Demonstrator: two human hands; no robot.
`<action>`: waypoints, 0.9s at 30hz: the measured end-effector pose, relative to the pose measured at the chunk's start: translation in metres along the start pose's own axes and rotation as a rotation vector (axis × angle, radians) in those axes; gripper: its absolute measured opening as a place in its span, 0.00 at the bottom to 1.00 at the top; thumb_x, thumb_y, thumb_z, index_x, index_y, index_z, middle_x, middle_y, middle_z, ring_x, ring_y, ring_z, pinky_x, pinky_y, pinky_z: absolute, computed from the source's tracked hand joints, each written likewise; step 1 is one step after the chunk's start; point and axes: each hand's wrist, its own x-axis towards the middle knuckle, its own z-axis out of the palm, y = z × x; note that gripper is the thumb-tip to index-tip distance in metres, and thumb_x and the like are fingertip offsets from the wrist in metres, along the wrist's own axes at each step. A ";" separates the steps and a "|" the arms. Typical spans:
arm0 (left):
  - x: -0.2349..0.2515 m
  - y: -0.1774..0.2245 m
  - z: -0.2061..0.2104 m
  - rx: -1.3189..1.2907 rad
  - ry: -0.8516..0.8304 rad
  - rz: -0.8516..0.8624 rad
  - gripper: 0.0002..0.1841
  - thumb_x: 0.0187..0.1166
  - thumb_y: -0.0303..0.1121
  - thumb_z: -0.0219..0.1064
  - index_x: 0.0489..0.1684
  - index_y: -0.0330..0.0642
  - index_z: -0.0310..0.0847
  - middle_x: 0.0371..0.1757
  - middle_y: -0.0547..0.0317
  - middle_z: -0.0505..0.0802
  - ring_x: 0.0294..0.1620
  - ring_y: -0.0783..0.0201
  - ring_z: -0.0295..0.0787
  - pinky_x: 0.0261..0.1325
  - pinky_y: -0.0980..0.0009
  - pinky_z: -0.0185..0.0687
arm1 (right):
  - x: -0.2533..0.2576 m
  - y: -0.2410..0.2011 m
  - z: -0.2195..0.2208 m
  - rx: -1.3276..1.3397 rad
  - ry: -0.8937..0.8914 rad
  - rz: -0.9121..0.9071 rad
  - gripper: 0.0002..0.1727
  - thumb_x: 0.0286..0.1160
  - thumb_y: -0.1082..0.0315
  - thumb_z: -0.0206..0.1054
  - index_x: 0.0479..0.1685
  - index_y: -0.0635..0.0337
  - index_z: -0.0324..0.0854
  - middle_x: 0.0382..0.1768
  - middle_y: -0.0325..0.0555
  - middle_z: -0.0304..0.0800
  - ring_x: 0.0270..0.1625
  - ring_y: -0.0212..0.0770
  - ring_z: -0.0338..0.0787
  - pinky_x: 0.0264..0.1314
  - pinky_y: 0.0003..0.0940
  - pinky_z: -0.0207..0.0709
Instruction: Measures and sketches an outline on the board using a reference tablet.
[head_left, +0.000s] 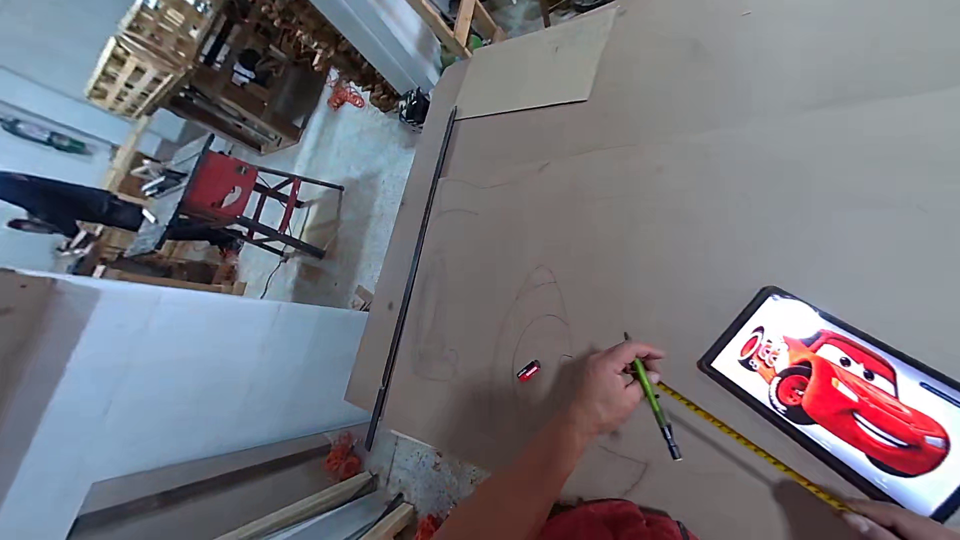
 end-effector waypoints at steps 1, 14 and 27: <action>-0.010 -0.010 -0.020 0.013 0.015 -0.051 0.13 0.80 0.28 0.71 0.60 0.40 0.88 0.49 0.59 0.95 0.49 0.68 0.93 0.56 0.68 0.91 | 0.011 -0.014 0.009 -0.024 -0.011 -0.011 0.19 0.89 0.58 0.63 0.56 0.68 0.90 0.47 0.62 0.94 0.48 0.51 0.94 0.58 0.53 0.86; -0.026 -0.209 -0.348 0.695 0.467 -0.422 0.17 0.90 0.33 0.58 0.71 0.40 0.81 0.67 0.38 0.88 0.67 0.40 0.87 0.71 0.39 0.81 | 0.214 -0.173 0.174 -0.693 0.057 0.311 0.23 0.85 0.39 0.58 0.51 0.44 0.90 0.45 0.43 0.95 0.50 0.49 0.95 0.54 0.58 0.86; 0.091 -0.242 -0.434 0.722 0.700 -0.391 0.18 0.91 0.33 0.54 0.73 0.39 0.78 0.68 0.30 0.84 0.74 0.30 0.77 0.76 0.34 0.69 | 0.351 -0.215 0.150 -0.788 0.383 0.273 0.31 0.79 0.30 0.60 0.39 0.51 0.86 0.37 0.46 0.92 0.43 0.51 0.93 0.41 0.58 0.85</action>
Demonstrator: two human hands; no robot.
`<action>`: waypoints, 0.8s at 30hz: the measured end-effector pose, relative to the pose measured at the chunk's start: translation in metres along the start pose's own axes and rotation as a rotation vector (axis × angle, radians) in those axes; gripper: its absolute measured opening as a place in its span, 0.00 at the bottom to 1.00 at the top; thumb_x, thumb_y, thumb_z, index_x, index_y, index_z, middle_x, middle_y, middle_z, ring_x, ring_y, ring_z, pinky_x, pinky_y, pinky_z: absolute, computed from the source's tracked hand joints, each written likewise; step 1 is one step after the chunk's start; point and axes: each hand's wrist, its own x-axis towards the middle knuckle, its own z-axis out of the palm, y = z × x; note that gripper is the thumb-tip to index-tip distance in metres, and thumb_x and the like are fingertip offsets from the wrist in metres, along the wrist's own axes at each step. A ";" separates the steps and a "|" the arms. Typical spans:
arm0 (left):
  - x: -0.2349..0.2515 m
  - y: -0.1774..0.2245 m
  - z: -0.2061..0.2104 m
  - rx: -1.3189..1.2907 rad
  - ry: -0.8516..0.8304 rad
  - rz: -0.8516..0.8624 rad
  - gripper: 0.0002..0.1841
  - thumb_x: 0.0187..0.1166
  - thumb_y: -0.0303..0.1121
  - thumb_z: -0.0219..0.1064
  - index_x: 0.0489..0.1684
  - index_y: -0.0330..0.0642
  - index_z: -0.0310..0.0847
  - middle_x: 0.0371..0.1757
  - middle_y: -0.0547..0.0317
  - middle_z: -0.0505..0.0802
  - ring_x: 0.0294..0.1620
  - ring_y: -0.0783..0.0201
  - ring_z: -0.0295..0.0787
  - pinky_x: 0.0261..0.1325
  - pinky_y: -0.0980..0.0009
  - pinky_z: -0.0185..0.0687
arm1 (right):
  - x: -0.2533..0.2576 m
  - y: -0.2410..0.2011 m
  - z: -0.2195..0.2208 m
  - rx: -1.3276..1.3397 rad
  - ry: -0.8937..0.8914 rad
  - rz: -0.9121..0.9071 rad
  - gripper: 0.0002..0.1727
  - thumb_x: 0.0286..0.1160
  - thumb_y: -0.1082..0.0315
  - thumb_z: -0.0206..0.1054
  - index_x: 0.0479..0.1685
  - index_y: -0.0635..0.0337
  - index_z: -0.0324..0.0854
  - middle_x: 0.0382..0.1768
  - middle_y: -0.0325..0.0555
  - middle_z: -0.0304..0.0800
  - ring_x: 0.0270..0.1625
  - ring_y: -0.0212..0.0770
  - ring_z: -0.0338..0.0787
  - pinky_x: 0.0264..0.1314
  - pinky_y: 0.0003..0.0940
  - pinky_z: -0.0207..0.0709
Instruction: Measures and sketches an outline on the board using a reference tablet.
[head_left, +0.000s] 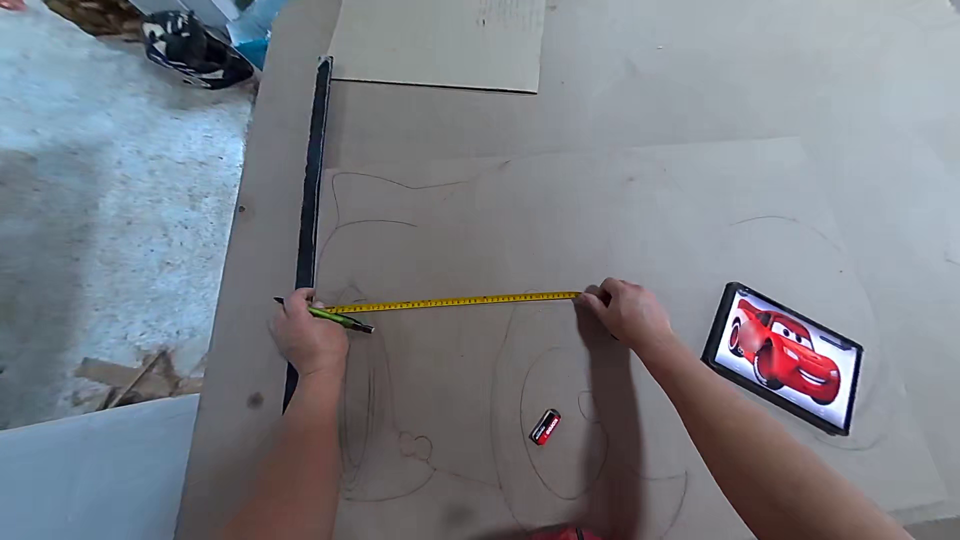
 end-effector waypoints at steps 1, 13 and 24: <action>0.005 0.002 0.001 -0.009 0.001 -0.009 0.18 0.91 0.33 0.54 0.74 0.39 0.77 0.67 0.31 0.85 0.74 0.31 0.77 0.76 0.35 0.69 | 0.011 -0.001 -0.002 -0.002 0.014 -0.011 0.32 0.79 0.30 0.60 0.39 0.52 0.86 0.37 0.47 0.91 0.43 0.52 0.93 0.41 0.58 0.85; 0.053 0.034 0.018 -0.017 0.034 -0.046 0.20 0.91 0.37 0.55 0.76 0.40 0.74 0.68 0.34 0.85 0.72 0.37 0.80 0.76 0.39 0.71 | 0.114 0.019 -0.047 -0.006 0.038 0.013 0.34 0.77 0.29 0.62 0.43 0.54 0.86 0.37 0.54 0.91 0.45 0.59 0.93 0.42 0.65 0.83; 0.058 0.033 0.019 -0.020 0.050 -0.002 0.18 0.91 0.37 0.57 0.73 0.39 0.77 0.66 0.37 0.86 0.68 0.42 0.84 0.74 0.42 0.74 | 0.090 0.075 -0.052 -0.042 0.076 0.094 0.31 0.82 0.34 0.60 0.36 0.55 0.87 0.38 0.55 0.91 0.45 0.61 0.92 0.41 0.68 0.80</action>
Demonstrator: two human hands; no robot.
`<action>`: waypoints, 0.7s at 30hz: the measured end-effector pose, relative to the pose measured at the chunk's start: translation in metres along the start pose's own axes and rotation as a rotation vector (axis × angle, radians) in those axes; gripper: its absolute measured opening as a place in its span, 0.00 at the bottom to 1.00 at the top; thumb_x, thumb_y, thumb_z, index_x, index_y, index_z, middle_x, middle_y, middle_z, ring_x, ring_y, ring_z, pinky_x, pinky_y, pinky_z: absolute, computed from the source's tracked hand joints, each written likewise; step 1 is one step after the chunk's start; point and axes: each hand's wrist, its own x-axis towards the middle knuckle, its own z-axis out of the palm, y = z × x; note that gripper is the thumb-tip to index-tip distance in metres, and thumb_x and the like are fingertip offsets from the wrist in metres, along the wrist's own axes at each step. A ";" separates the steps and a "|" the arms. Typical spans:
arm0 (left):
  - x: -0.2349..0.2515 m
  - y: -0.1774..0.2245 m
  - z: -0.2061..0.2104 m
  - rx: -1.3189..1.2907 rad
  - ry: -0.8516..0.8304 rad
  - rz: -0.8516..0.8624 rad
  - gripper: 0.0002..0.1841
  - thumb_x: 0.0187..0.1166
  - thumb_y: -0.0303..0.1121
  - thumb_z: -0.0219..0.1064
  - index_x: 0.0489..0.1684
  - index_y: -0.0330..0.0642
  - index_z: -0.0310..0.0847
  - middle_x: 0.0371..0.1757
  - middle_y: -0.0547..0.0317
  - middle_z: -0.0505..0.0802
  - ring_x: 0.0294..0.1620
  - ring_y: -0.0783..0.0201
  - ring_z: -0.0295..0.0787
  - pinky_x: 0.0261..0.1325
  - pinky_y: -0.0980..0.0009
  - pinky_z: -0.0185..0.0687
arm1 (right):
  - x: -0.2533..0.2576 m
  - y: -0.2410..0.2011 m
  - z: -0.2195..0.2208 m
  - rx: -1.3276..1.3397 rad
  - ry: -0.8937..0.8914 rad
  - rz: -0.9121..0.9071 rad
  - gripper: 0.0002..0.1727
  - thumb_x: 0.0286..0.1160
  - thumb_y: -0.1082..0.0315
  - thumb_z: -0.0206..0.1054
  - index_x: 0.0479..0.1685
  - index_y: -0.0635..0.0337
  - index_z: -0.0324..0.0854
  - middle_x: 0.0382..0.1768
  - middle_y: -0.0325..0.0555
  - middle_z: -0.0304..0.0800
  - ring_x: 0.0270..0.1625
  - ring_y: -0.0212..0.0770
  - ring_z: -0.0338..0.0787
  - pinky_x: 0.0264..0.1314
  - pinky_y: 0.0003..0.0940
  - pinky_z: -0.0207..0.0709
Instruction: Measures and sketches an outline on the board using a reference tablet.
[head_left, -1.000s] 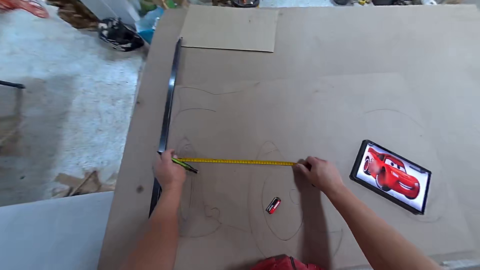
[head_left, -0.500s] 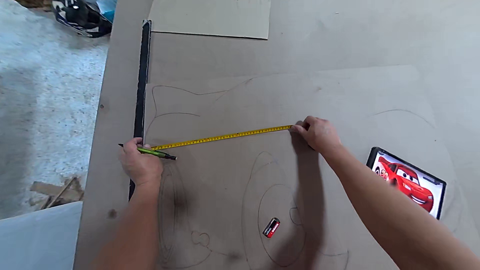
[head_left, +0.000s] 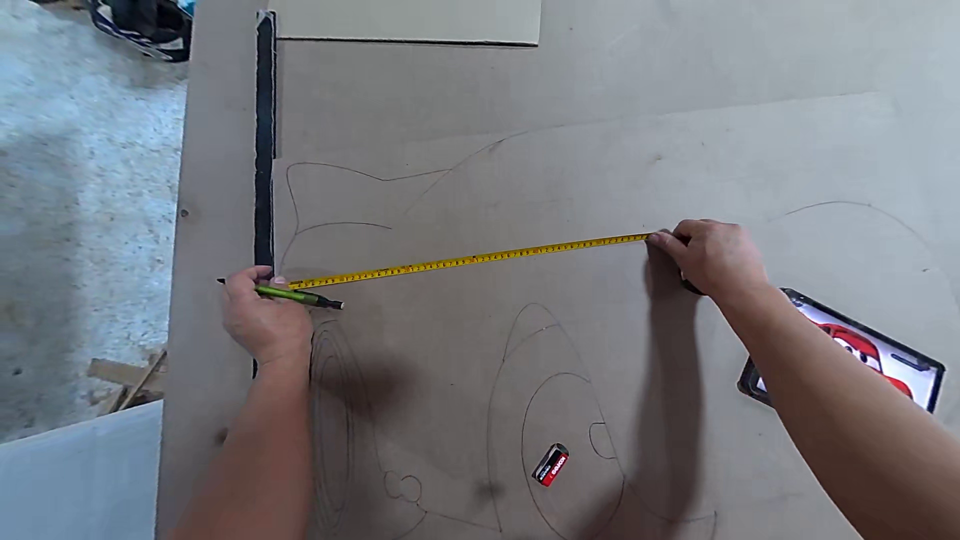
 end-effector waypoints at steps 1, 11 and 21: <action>-0.001 0.001 0.000 -0.008 0.003 0.006 0.18 0.91 0.36 0.57 0.72 0.38 0.77 0.65 0.36 0.87 0.68 0.42 0.84 0.73 0.44 0.75 | -0.003 0.003 -0.002 -0.003 -0.003 0.030 0.31 0.82 0.34 0.60 0.36 0.55 0.87 0.38 0.55 0.91 0.45 0.62 0.92 0.41 0.68 0.80; -0.014 -0.001 -0.002 0.028 -0.010 0.034 0.19 0.91 0.34 0.53 0.73 0.36 0.77 0.67 0.34 0.85 0.72 0.40 0.81 0.77 0.43 0.71 | -0.064 0.015 0.016 0.039 0.091 0.168 0.30 0.86 0.38 0.57 0.36 0.57 0.87 0.36 0.55 0.90 0.43 0.60 0.91 0.39 0.65 0.81; -0.043 -0.003 -0.006 0.005 0.017 -0.030 0.18 0.90 0.31 0.53 0.72 0.32 0.77 0.66 0.33 0.86 0.70 0.41 0.82 0.76 0.46 0.73 | -0.075 0.016 0.025 0.040 0.114 0.260 0.28 0.85 0.36 0.58 0.36 0.50 0.88 0.37 0.46 0.90 0.41 0.51 0.92 0.36 0.57 0.82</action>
